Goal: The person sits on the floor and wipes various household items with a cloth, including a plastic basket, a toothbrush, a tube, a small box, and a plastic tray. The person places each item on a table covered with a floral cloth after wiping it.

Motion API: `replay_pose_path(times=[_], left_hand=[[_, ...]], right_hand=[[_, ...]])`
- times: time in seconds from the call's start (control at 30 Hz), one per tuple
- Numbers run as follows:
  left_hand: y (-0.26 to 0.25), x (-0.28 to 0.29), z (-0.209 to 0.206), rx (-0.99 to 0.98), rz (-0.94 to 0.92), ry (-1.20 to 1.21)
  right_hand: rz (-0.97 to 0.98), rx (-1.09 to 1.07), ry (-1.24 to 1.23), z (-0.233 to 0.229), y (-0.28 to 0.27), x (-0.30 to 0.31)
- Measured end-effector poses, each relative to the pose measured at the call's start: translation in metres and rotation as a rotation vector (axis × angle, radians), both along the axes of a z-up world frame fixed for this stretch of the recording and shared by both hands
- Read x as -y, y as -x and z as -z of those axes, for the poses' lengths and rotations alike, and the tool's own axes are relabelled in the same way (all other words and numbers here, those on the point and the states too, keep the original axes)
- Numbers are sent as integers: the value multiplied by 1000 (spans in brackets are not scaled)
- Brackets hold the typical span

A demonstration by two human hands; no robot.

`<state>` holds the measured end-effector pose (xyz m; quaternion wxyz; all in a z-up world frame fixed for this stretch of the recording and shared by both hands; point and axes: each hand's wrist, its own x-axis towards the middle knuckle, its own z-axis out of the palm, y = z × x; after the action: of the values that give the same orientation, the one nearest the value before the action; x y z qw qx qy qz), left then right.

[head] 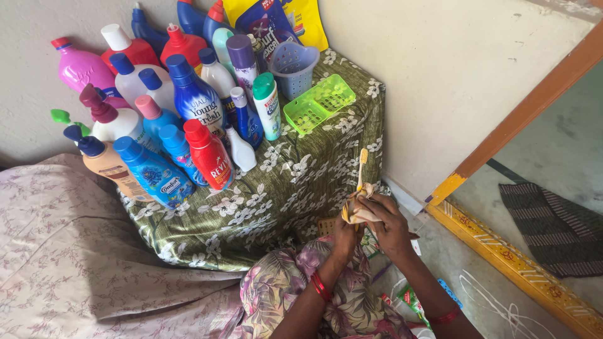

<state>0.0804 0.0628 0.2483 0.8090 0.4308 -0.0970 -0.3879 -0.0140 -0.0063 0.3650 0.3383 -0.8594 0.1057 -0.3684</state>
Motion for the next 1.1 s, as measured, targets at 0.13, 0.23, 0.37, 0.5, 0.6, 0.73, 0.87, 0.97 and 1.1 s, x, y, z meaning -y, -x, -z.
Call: replay_pose_path(times=[0.13, 0.23, 0.37, 0.5, 0.6, 0.73, 0.87, 0.97, 1.1], left_hand=[[-3, -5, -20, 201, -113, 82], [-16, -10, -38, 224, -163, 36], [-28, -11, -50, 294, -176, 96], [-42, -5, -62, 572, -293, 68], [-61, 0, -88, 756, -381, 43], [-90, 0, -143, 898, -446, -229], [-124, 5, -199, 1066, -547, -323], [-154, 14, -234, 1207, -651, -331], [-194, 30, -269, 1125, -672, -453]], right_hand=[[-19, -56, -60, 21, 10, 17], [194, -251, -289, 26, 10, 32], [269, -552, -340, 1, 3, 50], [116, -320, -580, -43, -34, 49], [25, -190, -693, -73, -69, 41], [-54, -42, -614, -109, -107, 39], [-98, -25, -548, -141, -141, 47], [-35, 2, -85, -163, -168, 59], [-14, 99, 219, -184, -216, 79]])
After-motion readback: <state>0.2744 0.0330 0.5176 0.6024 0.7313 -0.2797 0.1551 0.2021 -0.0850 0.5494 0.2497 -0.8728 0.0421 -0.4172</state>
